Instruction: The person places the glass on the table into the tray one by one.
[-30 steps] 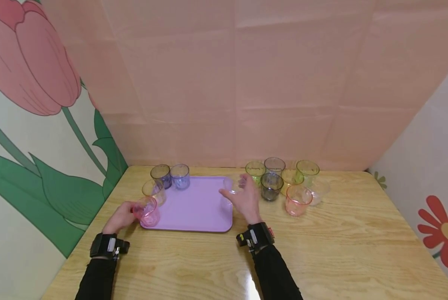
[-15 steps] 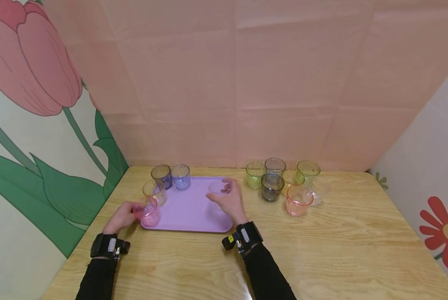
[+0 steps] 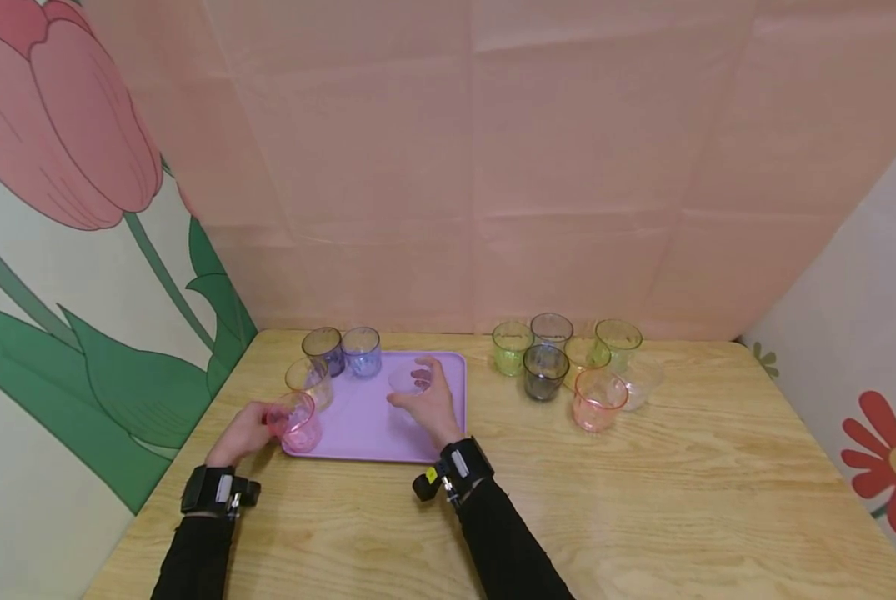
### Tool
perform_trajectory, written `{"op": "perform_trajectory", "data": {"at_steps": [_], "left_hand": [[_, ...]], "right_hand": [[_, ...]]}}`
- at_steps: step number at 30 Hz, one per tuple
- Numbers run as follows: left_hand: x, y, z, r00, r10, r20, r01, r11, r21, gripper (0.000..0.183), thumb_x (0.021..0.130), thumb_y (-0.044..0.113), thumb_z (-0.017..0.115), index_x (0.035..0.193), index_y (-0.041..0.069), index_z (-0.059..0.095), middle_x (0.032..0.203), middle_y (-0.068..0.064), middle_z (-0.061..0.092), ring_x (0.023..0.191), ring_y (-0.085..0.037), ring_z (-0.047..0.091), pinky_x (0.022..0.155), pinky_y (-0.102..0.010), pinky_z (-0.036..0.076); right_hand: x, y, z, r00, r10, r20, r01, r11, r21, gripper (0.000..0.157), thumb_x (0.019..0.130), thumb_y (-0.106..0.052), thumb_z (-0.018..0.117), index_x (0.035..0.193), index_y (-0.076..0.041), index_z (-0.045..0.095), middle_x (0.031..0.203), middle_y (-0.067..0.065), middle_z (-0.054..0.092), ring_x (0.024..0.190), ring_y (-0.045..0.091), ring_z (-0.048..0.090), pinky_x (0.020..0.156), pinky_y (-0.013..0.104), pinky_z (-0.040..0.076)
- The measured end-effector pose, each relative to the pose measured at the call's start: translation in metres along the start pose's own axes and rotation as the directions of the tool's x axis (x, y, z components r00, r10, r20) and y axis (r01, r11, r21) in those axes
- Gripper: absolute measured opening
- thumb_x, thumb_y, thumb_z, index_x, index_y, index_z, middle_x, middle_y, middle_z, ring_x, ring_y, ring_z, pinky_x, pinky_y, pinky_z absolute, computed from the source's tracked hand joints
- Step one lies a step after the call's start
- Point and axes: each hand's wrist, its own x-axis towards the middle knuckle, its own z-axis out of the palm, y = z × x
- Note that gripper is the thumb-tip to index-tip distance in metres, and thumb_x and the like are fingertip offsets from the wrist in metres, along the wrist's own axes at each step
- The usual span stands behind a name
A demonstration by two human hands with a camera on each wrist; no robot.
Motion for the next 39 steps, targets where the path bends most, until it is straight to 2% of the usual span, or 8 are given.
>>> {"op": "perform_trajectory", "data": {"at_steps": [4,13,21,25,29,32,34,39], "left_hand": [[0.000,0.000,-0.001,1.000,0.003,0.000,-0.003,1.000,0.007,0.010,0.084,-0.009,0.063,0.087,-0.002,0.069,0.079,-0.007,0.061,0.077,-0.022,0.053,0.072,-0.033,0.042],[0.000,0.000,-0.001,1.000,0.000,-0.002,0.000,1.000,0.014,0.010,0.085,-0.008,0.063,0.091,-0.003,0.070,0.081,-0.009,0.062,0.078,-0.023,0.054,0.073,-0.034,0.042],[0.000,0.003,-0.001,0.997,-0.069,0.028,0.067,0.997,0.040,0.012,0.089,-0.006,0.062,0.098,-0.004,0.071,0.086,-0.009,0.063,0.082,-0.025,0.055,0.075,-0.036,0.043],[0.000,0.004,-0.001,0.997,-0.069,0.027,0.068,0.997,0.034,0.012,0.090,-0.005,0.062,0.098,-0.004,0.071,0.086,-0.009,0.063,0.082,-0.025,0.055,0.076,-0.036,0.043],[0.000,0.004,-0.002,0.998,-0.063,0.027,0.062,0.997,0.043,0.012,0.090,-0.005,0.062,0.098,-0.003,0.072,0.087,-0.009,0.063,0.083,-0.025,0.055,0.077,-0.036,0.044],[-0.001,0.005,-0.002,0.998,-0.056,0.025,0.055,0.998,0.040,0.012,0.090,-0.005,0.062,0.097,-0.004,0.071,0.087,-0.010,0.063,0.083,-0.025,0.055,0.077,-0.037,0.044],[-0.001,0.005,-0.002,0.999,-0.050,0.019,0.049,0.998,0.038,0.012,0.090,-0.006,0.062,0.097,-0.004,0.072,0.087,-0.010,0.063,0.083,-0.025,0.055,0.077,-0.037,0.044],[0.000,0.003,-0.002,0.999,-0.036,0.014,0.036,0.998,0.049,0.013,0.088,-0.007,0.062,0.097,-0.004,0.072,0.087,-0.010,0.064,0.082,-0.025,0.055,0.077,-0.036,0.045]], "right_hand": [[0.002,-0.003,0.015,1.000,-0.018,0.013,0.018,1.000,0.011,0.082,0.072,-0.002,0.084,0.142,-0.003,0.042,0.137,0.028,0.050,0.129,0.044,0.048,0.099,0.050,0.048],[0.010,0.005,0.040,0.999,-0.033,0.011,0.033,0.999,-0.019,0.087,0.068,-0.001,0.087,0.144,-0.005,0.044,0.139,0.027,0.048,0.129,0.042,0.047,0.106,0.054,0.040],[0.012,0.009,0.060,0.998,-0.060,0.001,0.060,0.994,-0.091,0.085,0.068,-0.004,0.087,0.141,-0.002,0.044,0.132,0.024,0.054,0.125,0.040,0.052,0.104,0.052,0.043],[0.011,0.007,0.068,0.996,-0.084,0.005,0.084,0.982,-0.167,0.084,0.069,-0.010,0.088,0.138,-0.002,0.042,0.135,0.024,0.055,0.125,0.041,0.053,0.105,0.052,0.043],[0.009,0.006,0.073,0.991,-0.132,0.019,0.132,0.952,-0.276,0.085,0.069,-0.015,0.089,0.140,0.000,0.044,0.135,0.026,0.055,0.124,0.043,0.053,0.105,0.054,0.042],[0.009,0.006,0.075,0.992,-0.125,0.035,0.130,0.944,-0.303,0.090,0.070,-0.017,0.091,0.146,-0.002,0.044,0.138,0.025,0.054,0.128,0.042,0.052,0.107,0.054,0.041],[0.010,0.007,0.077,0.994,-0.101,0.042,0.109,0.952,-0.288,0.093,0.070,-0.018,0.092,0.148,-0.003,0.043,0.142,0.025,0.052,0.131,0.042,0.050,0.109,0.055,0.038],[0.012,0.009,0.080,0.997,-0.066,0.033,0.073,0.947,-0.312,0.095,0.069,-0.020,0.093,0.147,-0.005,0.041,0.143,0.024,0.052,0.131,0.041,0.051,0.109,0.054,0.039]]}}
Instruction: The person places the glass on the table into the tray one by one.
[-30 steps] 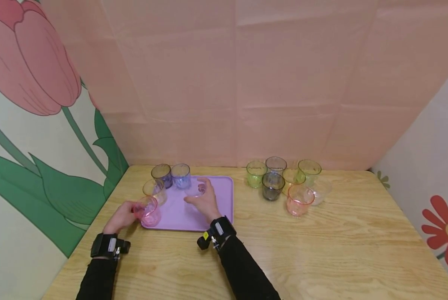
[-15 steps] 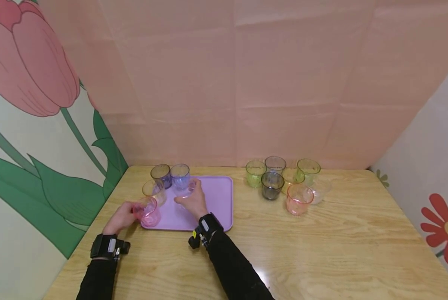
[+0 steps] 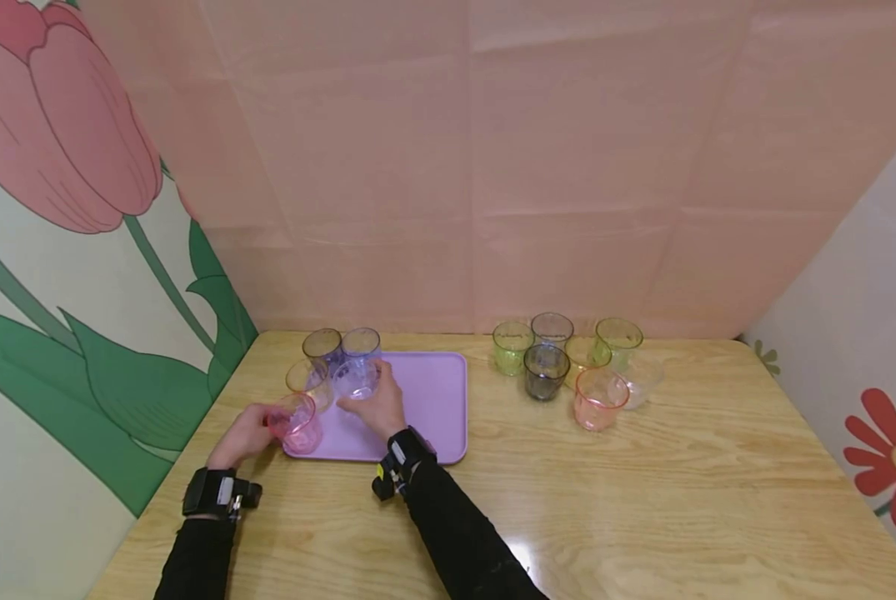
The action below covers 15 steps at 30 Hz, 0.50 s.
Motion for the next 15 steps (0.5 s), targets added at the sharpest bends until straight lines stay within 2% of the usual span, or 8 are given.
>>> {"op": "perform_trajectory", "data": {"at_steps": [15], "left_hand": [[0.0000,0.0003,-0.0005,1.000,-0.022,0.010,0.022,1.000,-0.006,0.013,0.089,-0.006,0.061,0.098,-0.004,0.071,0.085,-0.008,0.063,0.080,-0.023,0.055,0.074,-0.035,0.045]], "right_hand": [[-0.0011,-0.0063,0.0016,1.000,0.006,-0.001,-0.006,0.999,-0.040,0.094,0.069,-0.022,0.095,0.146,-0.004,0.043,0.135,0.025,0.058,0.123,0.040,0.057,0.103,0.051,0.045]]}}
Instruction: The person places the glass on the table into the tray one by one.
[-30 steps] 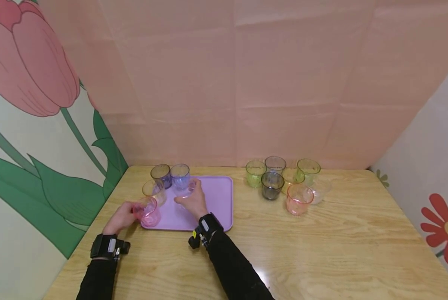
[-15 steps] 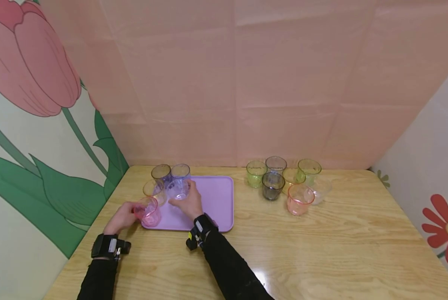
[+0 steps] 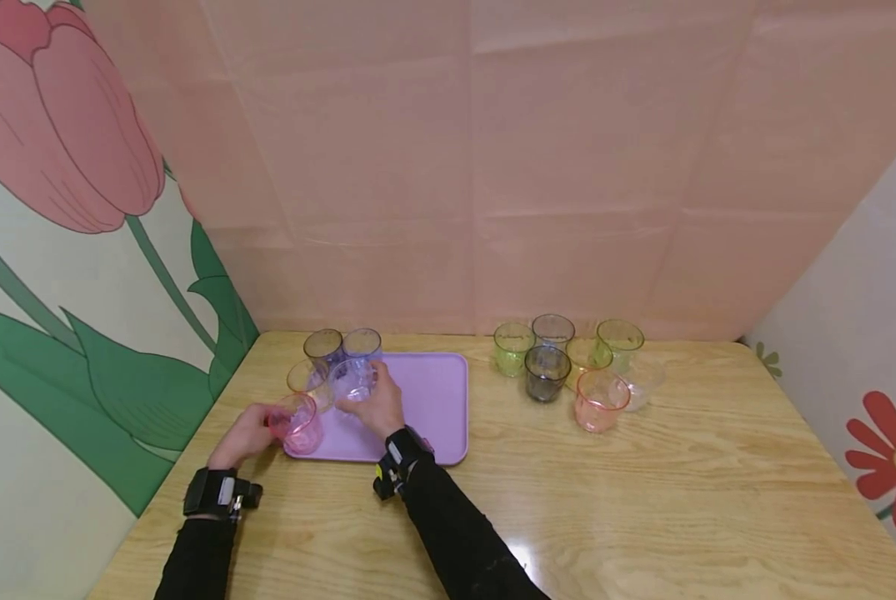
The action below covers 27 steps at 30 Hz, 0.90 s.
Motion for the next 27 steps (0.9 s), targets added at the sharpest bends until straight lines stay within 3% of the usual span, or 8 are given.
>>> {"op": "perform_trajectory", "data": {"at_steps": [19,27], "left_hand": [[0.002,-0.004,0.001,1.000,0.018,-0.009,-0.018,1.000,-0.002,0.012,0.087,-0.007,0.061,0.094,-0.003,0.071,0.082,-0.006,0.062,0.077,-0.022,0.054,0.071,-0.034,0.044],[0.001,-0.003,0.001,0.999,0.027,-0.020,-0.027,1.000,0.002,0.011,0.087,-0.006,0.061,0.093,-0.003,0.071,0.083,-0.008,0.063,0.078,-0.023,0.054,0.072,-0.035,0.044]], "right_hand": [[0.005,0.004,0.003,1.000,-0.018,0.015,0.018,0.999,-0.044,0.092,0.071,-0.024,0.094,0.143,0.005,0.044,0.135,0.026,0.057,0.125,0.040,0.055,0.106,0.049,0.043],[0.002,0.003,-0.010,0.996,-0.057,0.066,0.061,0.997,-0.057,0.093,0.070,-0.021,0.094,0.142,0.010,0.045,0.136,0.028,0.056,0.126,0.042,0.054,0.107,0.050,0.042]]}}
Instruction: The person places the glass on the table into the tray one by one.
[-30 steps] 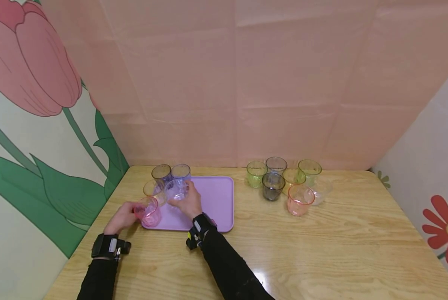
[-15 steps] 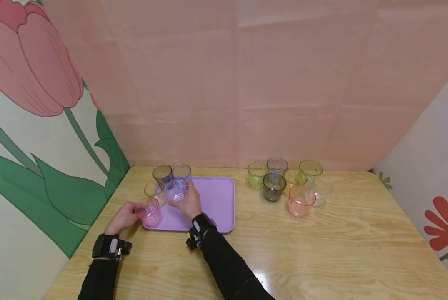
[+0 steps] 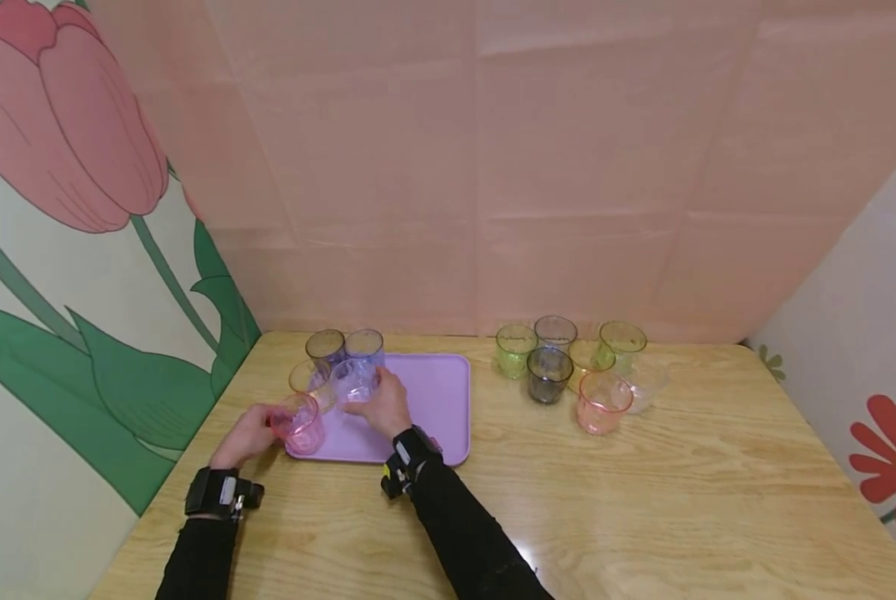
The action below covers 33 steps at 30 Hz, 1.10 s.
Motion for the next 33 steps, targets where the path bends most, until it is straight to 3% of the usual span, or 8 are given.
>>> {"op": "perform_trajectory", "data": {"at_steps": [9,14,20,26,33], "left_hand": [[0.000,0.000,-0.001,1.000,-0.022,0.016,0.022,1.000,-0.005,0.010,0.089,-0.005,0.061,0.092,-0.003,0.070,0.082,-0.007,0.061,0.077,-0.023,0.054,0.071,-0.033,0.044],[0.000,0.000,-0.001,0.999,-0.035,0.021,0.035,0.999,-0.008,0.010,0.089,-0.005,0.061,0.093,-0.003,0.070,0.083,-0.008,0.062,0.079,-0.024,0.055,0.072,-0.034,0.044],[-0.002,0.001,-0.001,0.997,-0.069,0.036,0.069,0.998,-0.001,0.013,0.092,-0.003,0.062,0.100,-0.003,0.072,0.088,-0.008,0.064,0.084,-0.025,0.056,0.079,-0.039,0.046],[-0.002,0.001,-0.001,0.998,-0.052,0.031,0.052,0.999,0.000,0.014,0.091,-0.005,0.061,0.100,-0.004,0.072,0.089,-0.009,0.064,0.085,-0.026,0.056,0.080,-0.041,0.046],[0.001,0.000,-0.002,0.999,-0.040,0.026,0.040,0.999,-0.017,0.014,0.089,-0.006,0.062,0.099,-0.004,0.072,0.087,-0.009,0.063,0.083,-0.025,0.056,0.076,-0.036,0.044]], "right_hand": [[-0.008,-0.006,-0.024,0.997,-0.011,0.075,0.019,0.995,-0.097,0.097,0.076,-0.016,0.089,0.151,0.009,0.033,0.146,0.029,0.048,0.133,0.043,0.049,0.110,0.051,0.039],[-0.018,-0.005,-0.046,0.996,-0.042,0.078,0.047,0.997,-0.062,0.093,0.078,-0.013,0.086,0.151,0.008,0.034,0.149,0.029,0.045,0.133,0.048,0.048,0.109,0.054,0.039],[-0.032,0.006,-0.073,0.996,-0.078,0.039,0.078,0.997,-0.002,0.085,0.082,-0.014,0.083,0.150,0.007,0.038,0.151,0.027,0.044,0.134,0.046,0.047,0.109,0.052,0.040],[-0.045,0.012,-0.104,0.994,-0.102,-0.037,0.105,0.990,0.089,0.069,0.089,-0.011,0.077,0.146,0.008,0.045,0.148,0.025,0.049,0.137,0.039,0.047,0.112,0.045,0.038],[-0.053,0.020,-0.143,0.980,-0.098,-0.174,0.113,0.991,0.075,0.063,0.092,-0.011,0.075,0.145,0.007,0.047,0.147,0.024,0.051,0.137,0.037,0.048,0.113,0.043,0.037]]}}
